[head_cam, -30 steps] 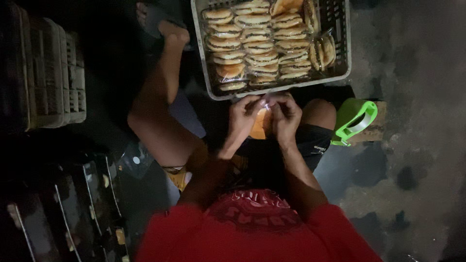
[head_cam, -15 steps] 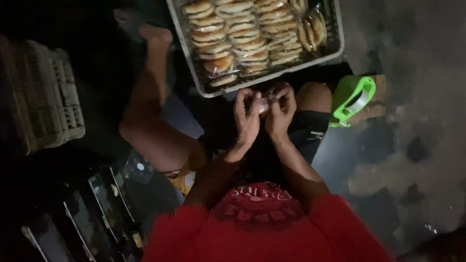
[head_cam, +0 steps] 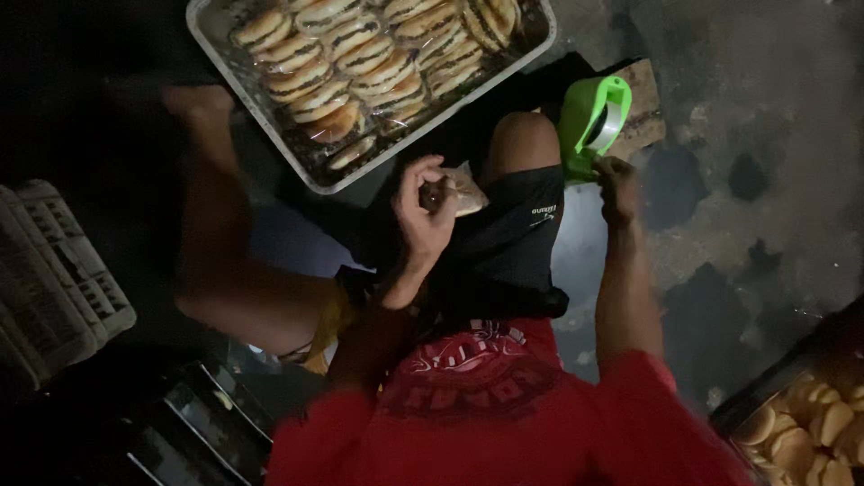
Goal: The person places bread items into individual plastic bags and then puts them into a crate.
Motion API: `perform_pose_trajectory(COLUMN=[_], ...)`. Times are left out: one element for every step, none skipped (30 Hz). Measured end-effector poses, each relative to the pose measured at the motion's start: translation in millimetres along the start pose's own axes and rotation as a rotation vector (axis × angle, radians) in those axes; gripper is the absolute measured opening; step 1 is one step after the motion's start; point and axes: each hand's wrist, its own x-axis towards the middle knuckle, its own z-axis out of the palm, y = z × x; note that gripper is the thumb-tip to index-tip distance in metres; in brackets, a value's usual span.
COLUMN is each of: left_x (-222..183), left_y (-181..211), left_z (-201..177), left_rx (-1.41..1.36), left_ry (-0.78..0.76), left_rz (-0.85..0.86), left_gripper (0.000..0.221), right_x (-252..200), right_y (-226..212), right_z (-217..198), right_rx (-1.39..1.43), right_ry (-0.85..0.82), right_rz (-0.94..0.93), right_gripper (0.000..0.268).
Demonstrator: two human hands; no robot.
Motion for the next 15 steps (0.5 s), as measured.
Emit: perform_pose_trajectory(left_x=[-3,-3,-2,-1,-2,-4,-4,-7,-10,-10,-10,-9,-9,-8,-10], left_y=[0,-2,-5,-9,-13,-16,-19,-19,-18,-17,-16,-14,-11,-8,-6], left_z=[-1,-4,-8,-11,-11,-11,-10,-11,-12,-12,-11,-10,-7,-4,-2], left_rx=[-0.001,0.018,0.033,0.049,0.06,0.07,0.081,0.095,0.112,0.129,0.17,0.212,0.248,0.247,0.247], left_ry=[0.014,0.025,0.037,0.049,0.046,0.043,0.045,0.036,0.043,0.05,0.064,0.077,0.079,0.081,0.081], left_rz=[-0.063,-0.033,0.002,0.036,0.045,0.054,0.07,0.046,0.028,0.01,0.044,0.076,0.106,0.14,0.173], left_gripper=[0.031,0.033,0.034,0.036,0.037,0.039,0.04,0.04,0.039,0.039,0.038,0.038,0.037,0.038,0.038], right_x=[-12,-21,-22,-24,-28,-35,-40,-49,-54,-62,-74,-90,-109,-122,-136], right_y=[12,22,29,35,35,30,19,4,-18,-42,-66,-90,-113,-138,-159], right_z=[-10,-16,-12,-3,3,6,11,18,29,42,54,71,90,107,123], right_rx=[0.015,0.031,-0.02,-0.072,-0.123,-0.466,-0.808,-1.149,-0.958,-0.765,-0.574,-0.218,0.138,0.083,0.03], right_ry=[-0.016,-0.033,-0.024,-0.014,-0.005,0.025,0.054,0.087,0.09,0.086,0.073,-0.044,-0.149,-0.252,-0.352], right_rz=[-0.13,-0.26,-0.229,-0.198,-0.166,-0.117,-0.074,-0.029,-0.102,-0.17,-0.224,-0.257,-0.269,-0.303,-0.335], right_gripper=[0.039,0.046,0.038,0.031,0.027,0.029,0.032,0.035,0.032,0.029,0.027,0.018,0.014,0.016,0.018])
